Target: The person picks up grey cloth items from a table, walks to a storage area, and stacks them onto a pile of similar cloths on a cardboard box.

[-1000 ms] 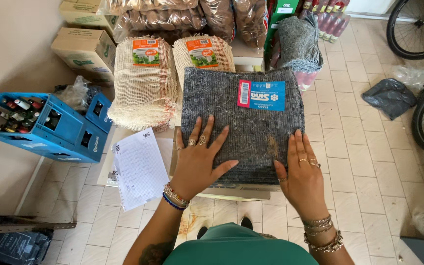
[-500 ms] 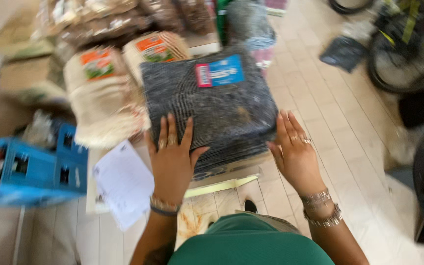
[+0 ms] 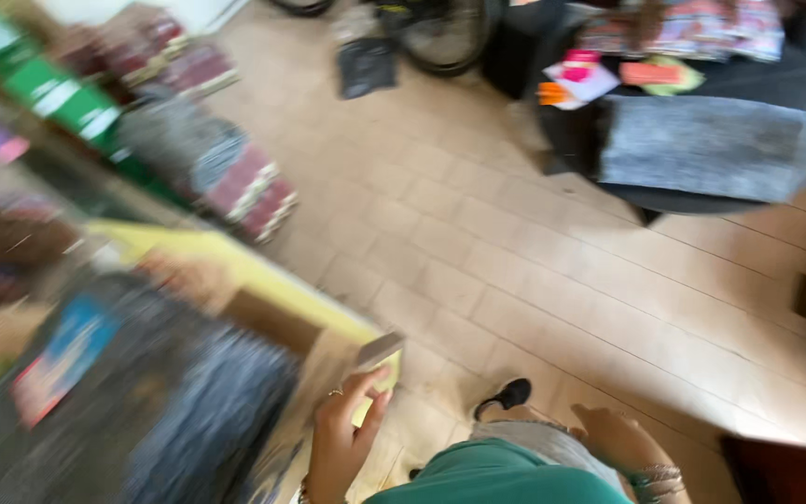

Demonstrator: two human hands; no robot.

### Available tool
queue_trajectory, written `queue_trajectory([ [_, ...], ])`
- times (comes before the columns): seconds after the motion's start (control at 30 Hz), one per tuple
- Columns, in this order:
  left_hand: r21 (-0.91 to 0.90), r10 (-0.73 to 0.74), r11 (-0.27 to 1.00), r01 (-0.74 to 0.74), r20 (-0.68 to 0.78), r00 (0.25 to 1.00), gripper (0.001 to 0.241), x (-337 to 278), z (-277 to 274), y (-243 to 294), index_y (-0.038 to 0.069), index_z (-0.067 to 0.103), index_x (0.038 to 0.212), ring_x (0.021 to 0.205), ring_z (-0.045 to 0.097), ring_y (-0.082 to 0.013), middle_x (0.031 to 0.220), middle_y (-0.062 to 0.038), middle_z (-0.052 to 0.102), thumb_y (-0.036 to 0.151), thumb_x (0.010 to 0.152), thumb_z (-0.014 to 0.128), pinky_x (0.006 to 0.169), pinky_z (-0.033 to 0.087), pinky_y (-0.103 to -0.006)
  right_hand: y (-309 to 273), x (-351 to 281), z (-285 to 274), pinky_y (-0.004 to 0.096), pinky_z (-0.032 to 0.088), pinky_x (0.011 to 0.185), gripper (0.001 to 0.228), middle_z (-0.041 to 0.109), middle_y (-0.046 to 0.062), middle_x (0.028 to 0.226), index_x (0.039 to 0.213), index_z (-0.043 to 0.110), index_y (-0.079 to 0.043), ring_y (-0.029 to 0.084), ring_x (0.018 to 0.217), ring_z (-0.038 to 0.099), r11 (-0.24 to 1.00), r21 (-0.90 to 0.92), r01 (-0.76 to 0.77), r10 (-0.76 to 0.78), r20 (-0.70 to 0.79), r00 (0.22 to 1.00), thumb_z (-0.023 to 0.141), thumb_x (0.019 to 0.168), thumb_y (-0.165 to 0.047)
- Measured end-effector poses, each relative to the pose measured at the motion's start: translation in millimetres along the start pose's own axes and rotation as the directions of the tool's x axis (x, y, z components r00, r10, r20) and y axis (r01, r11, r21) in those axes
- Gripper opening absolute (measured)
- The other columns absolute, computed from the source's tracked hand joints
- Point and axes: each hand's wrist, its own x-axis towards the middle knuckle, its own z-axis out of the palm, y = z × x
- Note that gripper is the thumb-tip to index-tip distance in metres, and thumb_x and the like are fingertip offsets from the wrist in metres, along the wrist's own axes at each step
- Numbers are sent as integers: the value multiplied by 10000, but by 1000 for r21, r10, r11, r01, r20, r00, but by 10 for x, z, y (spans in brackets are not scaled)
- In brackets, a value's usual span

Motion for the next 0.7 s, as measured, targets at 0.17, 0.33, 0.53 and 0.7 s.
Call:
queue_trajectory([
  [0.17,-92,-44,991,94,444,895,311,647,993,-50,150,740,1170,844,771,-127,1065,14,821,338,977,586,822,552,-299,912,282,298,455,487,1104,580,626,29,1408,1503,400,-296,225,1331,606,963,235,-130,153,-85,984,530,984,-520],
  [0.33,-102,69,995,-12,584,809,294,1510,2101,141,133,724,1155,922,752,-163,1051,16,810,331,971,607,859,552,-337,1857,526,167,467,557,976,608,637,22,1348,1470,396,-286,250,1241,644,909,313,-277,319,-91,944,518,965,-601],
  [0.53,-50,41,999,-9,702,711,333,2266,3344,98,136,701,1212,905,766,-143,1026,8,808,347,965,627,838,595,-326,2248,208,-703,478,558,1006,672,696,47,1291,1520,365,-208,292,1245,649,829,414,-377,452,-96,887,540,972,-555],
  [0.7,61,-112,992,108,816,568,385,2735,4426,-128,125,715,1197,1026,762,-157,1135,-31,790,412,948,658,878,617,-287,2785,476,-464,495,520,1097,717,552,-1,1497,1550,319,-207,244,1316,621,806,510,-301,398,-90,913,534,968,-567],
])
